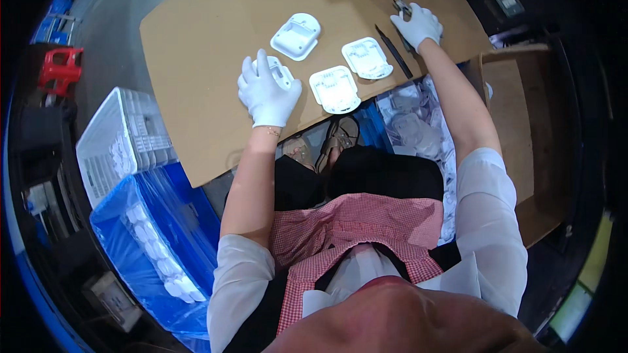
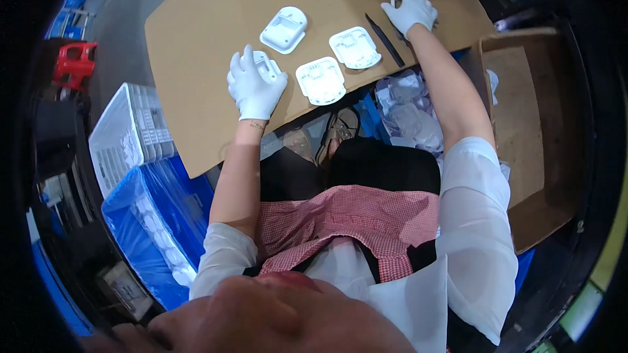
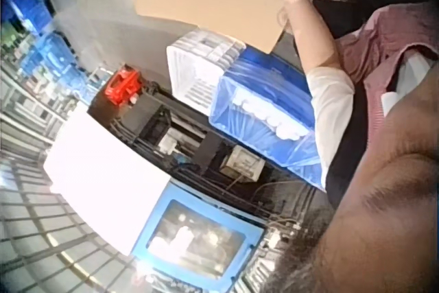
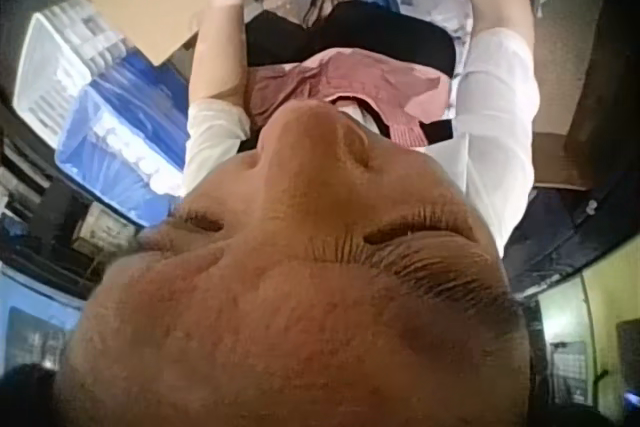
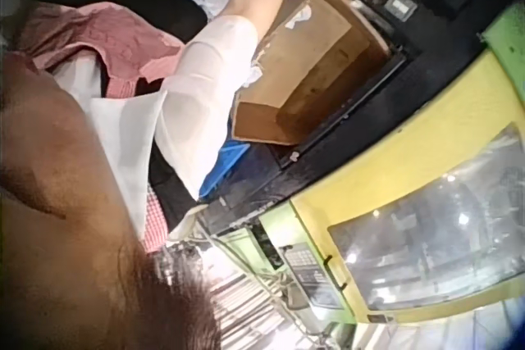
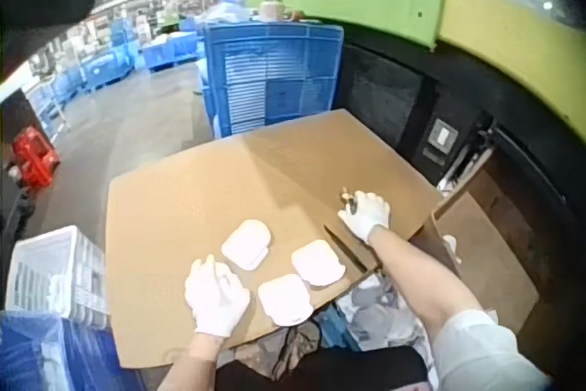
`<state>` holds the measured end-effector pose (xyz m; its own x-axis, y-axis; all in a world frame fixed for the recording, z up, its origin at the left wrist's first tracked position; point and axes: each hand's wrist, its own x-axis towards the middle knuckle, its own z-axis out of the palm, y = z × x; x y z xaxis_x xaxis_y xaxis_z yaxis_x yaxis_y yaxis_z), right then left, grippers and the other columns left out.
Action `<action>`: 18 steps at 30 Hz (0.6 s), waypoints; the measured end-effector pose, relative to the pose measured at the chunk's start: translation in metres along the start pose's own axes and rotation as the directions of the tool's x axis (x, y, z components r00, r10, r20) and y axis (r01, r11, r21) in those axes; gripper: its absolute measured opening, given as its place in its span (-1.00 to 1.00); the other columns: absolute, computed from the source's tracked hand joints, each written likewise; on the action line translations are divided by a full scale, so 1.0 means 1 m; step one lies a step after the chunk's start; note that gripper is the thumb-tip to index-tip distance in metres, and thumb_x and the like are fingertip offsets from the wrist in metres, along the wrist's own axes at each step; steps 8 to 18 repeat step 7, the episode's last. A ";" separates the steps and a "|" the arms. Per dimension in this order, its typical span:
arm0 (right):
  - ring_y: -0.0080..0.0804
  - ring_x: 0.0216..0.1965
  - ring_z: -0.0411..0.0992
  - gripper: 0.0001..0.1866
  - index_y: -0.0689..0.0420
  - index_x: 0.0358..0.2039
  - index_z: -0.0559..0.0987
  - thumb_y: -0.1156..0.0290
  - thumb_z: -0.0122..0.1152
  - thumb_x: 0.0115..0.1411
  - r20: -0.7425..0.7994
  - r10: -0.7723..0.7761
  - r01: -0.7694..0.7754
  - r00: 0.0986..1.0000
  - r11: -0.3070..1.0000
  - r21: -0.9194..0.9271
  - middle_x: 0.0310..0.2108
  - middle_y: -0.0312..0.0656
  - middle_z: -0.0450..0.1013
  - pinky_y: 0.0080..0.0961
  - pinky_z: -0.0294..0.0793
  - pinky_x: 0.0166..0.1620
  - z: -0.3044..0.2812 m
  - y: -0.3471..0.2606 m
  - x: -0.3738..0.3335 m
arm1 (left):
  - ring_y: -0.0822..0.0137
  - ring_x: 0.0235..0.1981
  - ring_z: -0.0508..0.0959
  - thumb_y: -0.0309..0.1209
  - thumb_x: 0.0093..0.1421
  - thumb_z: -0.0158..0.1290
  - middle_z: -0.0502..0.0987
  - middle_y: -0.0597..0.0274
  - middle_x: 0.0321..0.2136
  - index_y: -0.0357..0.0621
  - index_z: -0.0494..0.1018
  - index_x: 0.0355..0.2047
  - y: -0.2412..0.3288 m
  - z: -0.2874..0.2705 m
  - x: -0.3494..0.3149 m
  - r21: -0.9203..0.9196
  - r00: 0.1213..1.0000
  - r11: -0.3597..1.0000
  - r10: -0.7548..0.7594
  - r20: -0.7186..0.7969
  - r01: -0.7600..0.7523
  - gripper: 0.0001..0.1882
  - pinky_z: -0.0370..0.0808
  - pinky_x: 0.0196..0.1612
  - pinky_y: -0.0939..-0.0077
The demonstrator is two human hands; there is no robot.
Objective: Inspecting and sorting white plastic components from boxes into blue bins at a workstation.
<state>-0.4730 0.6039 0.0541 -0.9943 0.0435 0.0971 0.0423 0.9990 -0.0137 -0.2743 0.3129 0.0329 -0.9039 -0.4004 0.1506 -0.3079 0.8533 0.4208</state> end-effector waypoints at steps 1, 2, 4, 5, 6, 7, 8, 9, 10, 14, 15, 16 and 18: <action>-0.06 0.13 0.36 -0.28 0.03 0.11 0.47 -0.21 0.16 0.08 -0.056 -0.041 0.042 0.998 0.999 0.012 0.06 0.00 0.42 -0.15 0.30 0.17 -0.001 -0.005 0.001 | -0.18 0.20 0.23 -0.15 -0.16 0.29 0.16 -0.19 0.21 -0.15 0.21 0.23 -0.001 -0.002 0.000 -0.028 1.000 0.999 -0.016 -0.014 0.016 -0.08 0.28 0.18 0.05; -0.04 0.12 0.36 -0.30 0.06 0.10 0.47 -0.18 0.17 0.09 -0.072 -0.120 0.128 0.990 0.986 0.107 0.06 0.01 0.42 -0.17 0.31 0.17 -0.001 -0.015 0.000 | -0.20 0.19 0.24 -0.16 -0.16 0.28 0.15 -0.20 0.21 -0.17 0.20 0.23 0.001 -0.004 0.002 -0.065 0.999 0.998 -0.030 -0.043 0.027 -0.07 0.29 0.18 0.07; 0.00 0.10 0.37 -0.33 0.11 0.10 0.48 -0.11 0.18 0.12 -0.125 -0.295 0.319 0.947 0.901 0.292 0.04 0.04 0.43 -0.20 0.32 0.17 -0.001 -0.046 -0.006 | -0.18 0.15 0.30 -0.19 -0.12 0.24 0.23 -0.22 0.14 -0.22 0.25 0.13 0.004 -0.012 0.008 -0.107 0.999 0.993 -0.040 0.004 0.040 -0.21 0.31 0.18 0.10; 0.03 0.08 0.40 -0.37 0.26 0.06 0.49 0.02 0.24 0.15 -0.081 -0.382 0.379 0.920 0.821 0.427 0.05 0.11 0.44 -0.29 0.35 0.15 0.000 -0.067 -0.014 | -0.14 0.11 0.36 -0.21 -0.08 0.21 0.31 -0.23 0.07 -0.24 0.32 0.02 0.004 -0.018 0.010 -0.110 0.995 0.993 -0.041 0.087 0.050 -0.34 0.32 0.18 0.10; 0.04 0.05 0.43 -0.36 0.24 0.12 0.45 0.03 0.20 0.18 -0.086 -0.467 0.459 0.880 0.792 0.401 0.06 0.09 0.44 -0.23 0.37 0.15 0.001 -0.091 -0.023 | -0.10 0.08 0.42 -0.23 -0.03 0.17 0.40 -0.24 -0.01 -0.26 0.38 -0.08 0.002 -0.025 0.011 -0.112 0.989 0.991 -0.053 0.137 0.068 -0.47 0.33 0.18 0.11; 0.04 0.05 0.43 -0.36 0.24 0.12 0.45 0.03 0.20 0.18 -0.067 -0.527 0.501 0.847 0.751 0.430 0.06 0.09 0.44 -0.23 0.37 0.15 0.005 -0.130 -0.031 | -0.10 0.08 0.42 -0.23 -0.03 0.17 0.40 -0.24 -0.01 -0.26 0.38 -0.08 -0.022 -0.044 0.000 -0.074 0.981 0.986 -0.139 0.139 0.150 -0.47 0.33 0.18 0.11; 0.04 0.05 0.43 -0.36 0.24 0.12 0.45 0.03 0.20 0.18 -0.067 -0.527 0.501 0.847 0.751 0.430 0.06 0.09 0.44 -0.23 0.37 0.15 0.005 -0.130 -0.031 | -0.10 0.08 0.42 -0.23 -0.03 0.17 0.40 -0.24 -0.01 -0.26 0.38 -0.08 -0.022 -0.044 0.000 -0.074 0.981 0.986 -0.139 0.139 0.150 -0.47 0.33 0.18 0.11; 0.04 0.05 0.43 -0.36 0.24 0.12 0.45 0.03 0.20 0.18 -0.067 -0.527 0.501 0.847 0.751 0.430 0.06 0.09 0.44 -0.23 0.37 0.15 0.005 -0.130 -0.031 | -0.10 0.08 0.42 -0.23 -0.03 0.17 0.40 -0.24 -0.01 -0.26 0.38 -0.08 -0.022 -0.044 0.000 -0.074 0.981 0.986 -0.139 0.139 0.150 -0.47 0.33 0.18 0.11; 0.04 0.05 0.43 -0.36 0.24 0.12 0.45 0.03 0.20 0.18 -0.067 -0.527 0.501 0.847 0.751 0.430 0.06 0.09 0.44 -0.23 0.37 0.15 0.005 -0.130 -0.031 | -0.10 0.08 0.42 -0.23 -0.03 0.17 0.40 -0.24 -0.01 -0.26 0.38 -0.08 -0.022 -0.044 0.000 -0.074 0.981 0.986 -0.139 0.139 0.150 -0.47 0.33 0.18 0.11; 0.04 0.05 0.43 -0.36 0.24 0.12 0.45 0.03 0.20 0.18 -0.067 -0.527 0.501 0.847 0.751 0.430 0.06 0.09 0.44 -0.23 0.37 0.15 0.005 -0.130 -0.031 | -0.10 0.08 0.42 -0.23 -0.03 0.17 0.40 -0.24 -0.01 -0.26 0.38 -0.08 -0.022 -0.044 0.000 -0.074 0.981 0.986 -0.139 0.139 0.150 -0.47 0.33 0.18 0.11; 0.04 0.05 0.43 -0.36 0.24 0.12 0.45 0.03 0.20 0.18 -0.067 -0.527 0.501 0.847 0.751 0.430 0.06 0.09 0.44 -0.23 0.37 0.15 0.005 -0.130 -0.031 | -0.10 0.08 0.42 -0.23 -0.03 0.17 0.40 -0.24 -0.01 -0.26 0.38 -0.08 -0.022 -0.044 0.000 -0.074 0.981 0.986 -0.139 0.139 0.150 -0.47 0.33 0.18 0.11; 0.04 0.05 0.43 -0.36 0.24 0.12 0.45 0.03 0.20 0.18 -0.067 -0.527 0.501 0.847 0.751 0.430 0.06 0.09 0.44 -0.23 0.37 0.15 0.005 -0.130 -0.031 | -0.10 0.08 0.42 -0.23 -0.03 0.17 0.40 -0.24 -0.01 -0.26 0.38 -0.08 -0.022 -0.044 0.000 -0.074 0.981 0.986 -0.139 0.139 0.150 -0.47 0.33 0.18 0.11; 0.04 0.05 0.43 -0.36 0.24 0.12 0.45 0.03 0.20 0.18 -0.067 -0.527 0.501 0.847 0.751 0.430 0.06 0.09 0.44 -0.23 0.37 0.15 0.005 -0.130 -0.031 | -0.10 0.08 0.42 -0.23 -0.03 0.17 0.40 -0.24 -0.01 -0.26 0.38 -0.08 -0.022 -0.044 0.000 -0.074 0.981 0.986 -0.139 0.139 0.150 -0.47 0.33 0.18 0.11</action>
